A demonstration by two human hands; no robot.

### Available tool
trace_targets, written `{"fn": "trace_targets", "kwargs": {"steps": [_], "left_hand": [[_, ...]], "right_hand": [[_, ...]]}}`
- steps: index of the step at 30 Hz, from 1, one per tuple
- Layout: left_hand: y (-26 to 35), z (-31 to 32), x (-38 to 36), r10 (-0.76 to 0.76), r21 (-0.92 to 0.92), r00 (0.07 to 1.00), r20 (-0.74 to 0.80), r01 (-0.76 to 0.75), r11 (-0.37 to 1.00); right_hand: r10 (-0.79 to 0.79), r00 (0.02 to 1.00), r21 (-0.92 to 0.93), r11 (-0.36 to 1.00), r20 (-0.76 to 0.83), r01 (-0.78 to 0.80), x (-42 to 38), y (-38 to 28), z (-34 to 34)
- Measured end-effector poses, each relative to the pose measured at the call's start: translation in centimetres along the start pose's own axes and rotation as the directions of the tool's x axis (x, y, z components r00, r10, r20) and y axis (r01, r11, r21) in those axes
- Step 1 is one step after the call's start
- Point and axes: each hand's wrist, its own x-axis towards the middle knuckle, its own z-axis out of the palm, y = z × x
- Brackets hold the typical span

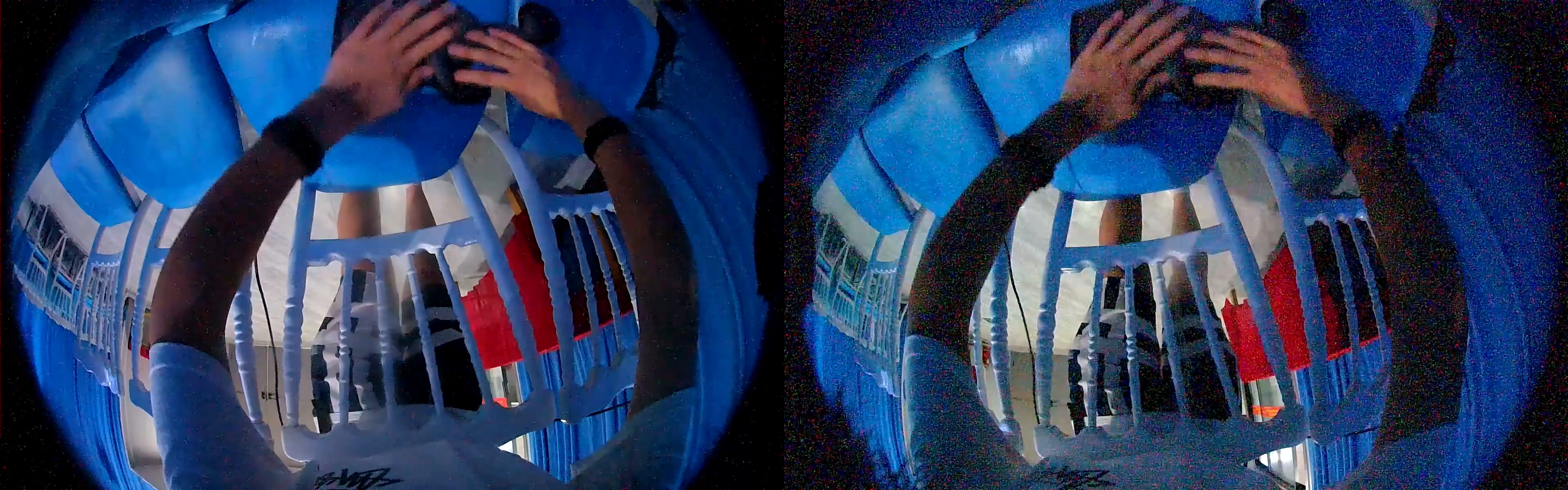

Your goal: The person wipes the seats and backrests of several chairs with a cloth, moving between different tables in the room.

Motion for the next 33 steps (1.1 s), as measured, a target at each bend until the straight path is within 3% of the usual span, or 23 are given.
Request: {"fn": "trace_targets", "kwargs": {"steps": [2,4,5,6,7,9,12,13,15,16,18,19,20,21,24,26,28,30,31,33], "left_hand": [[-2.0,-2.5,2.8,0.01,-0.009,0.996,-0.088,-0.011,1.0],[-4.2,-4.1,3.9,-0.109,0.021,0.989,-0.095,0.112,0.993],[-6.6,-4.3,4.2,-0.009,0.074,0.996,-0.092,0.016,0.997],[-8.6,-3.8,3.9,-0.032,-0.02,0.994,-0.104,0.03,0.999],[-8.4,-5.2,2.8,-0.292,-0.033,0.956,0.014,0.292,0.956],[-10.8,-5.1,-0.1,-0.391,-0.043,0.919,0.054,0.394,0.918],[-13.6,-5.1,-6.4,-0.392,0.116,0.918,0.051,0.385,0.916],[-15.0,-3.8,-8.9,-0.347,0.151,0.937,-0.029,0.347,0.925],[-14.6,-3.6,-11.0,-0.215,0.182,0.968,-0.129,0.236,0.955],[-13.4,-4.1,-11.6,-0.232,0.158,0.966,-0.114,0.248,0.956],[-10.9,-4.8,-13.1,-0.266,0.112,0.96,-0.091,0.275,0.955],[-9.8,-4.9,-13.6,-0.25,0.188,0.968,-0.033,0.251,0.95],[-8.6,-5.5,-14.6,-0.313,0.338,0.922,0.23,0.226,0.914],[-7.6,-5.8,-15.2,-0.259,0.298,0.929,0.263,0.177,0.938],[-4.8,-4.1,-18.8,-0.218,0.238,0.905,0.365,0.136,0.962],[-0.9,-4.3,-19.4,-0.191,0.114,0.932,0.307,0.163,0.98],[2.5,-4.3,-19.2,-0.226,0.121,0.829,0.511,0.191,0.974],[5.5,-3.7,-18.2,-0.262,-0.007,0.809,0.526,0.312,0.95],[6.3,-3.4,-17.6,-0.279,-0.029,0.828,0.486,0.335,0.942],[6.9,-3.1,-15.9,-0.294,0.046,0.825,0.483,0.311,0.949]], "right_hand": [[0.132,0.984,-0.007,0.991,-0.116,-0.133,1.7,-0.1,-2.1],[0.321,0.925,0.087,0.947,-0.205,-0.309,4.9,-1.6,-4.8],[0.372,0.874,0.174,0.927,-0.312,-0.332,6.6,-1.8,-4.5],[0.392,0.842,0.16,0.92,-0.37,-0.358,8.5,-2.1,-4.1],[0.41,0.805,0.15,0.911,-0.428,-0.384,10.6,-2.4,-3.5],[0.444,0.727,0.201,0.894,-0.523,-0.402,14.7,-3.5,-2.7],[0.467,0.682,0.241,0.882,-0.563,-0.405,20.0,-6.0,-1.7],[0.459,0.694,0.257,0.888,-0.555,-0.381,20.6,-7.2,-2.0],[0.457,0.717,0.174,0.883,-0.525,-0.436,21.7,-9.6,-0.7],[0.469,0.733,0.121,0.871,-0.493,-0.476,21.6,-11.0,-0.1],[0.389,0.775,0.155,0.919,-0.498,-0.362,21.2,-12.6,1.5],[0.348,0.797,0.154,0.937,-0.494,-0.314,20.4,-13.3,2.4],[0.306,0.817,0.155,0.952,-0.488,-0.264,19.5,-14.1,3.1],[0.308,0.814,0.267,0.944,-0.493,-0.195,18.7,-14.9,4.2],[0.166,0.939,0.201,0.974,-0.301,-0.108,15.4,-17.1,5.1],[0.017,0.97,0.2,0.979,-0.242,0.033,12.9,-17.5,7.0],[-0.121,0.973,0.214,0.963,-0.196,0.163,10.2,-17.1,7.7],[-0.253,0.952,0.227,0.931,-0.171,0.287,8.1,-15.3,8.0],[-0.309,0.945,0.136,0.937,-0.106,0.322,7.8,-14.0,7.7],[-0.256,0.967,0.234,0.94,0.004,0.247,7.0,-11.2,5.6]]}}
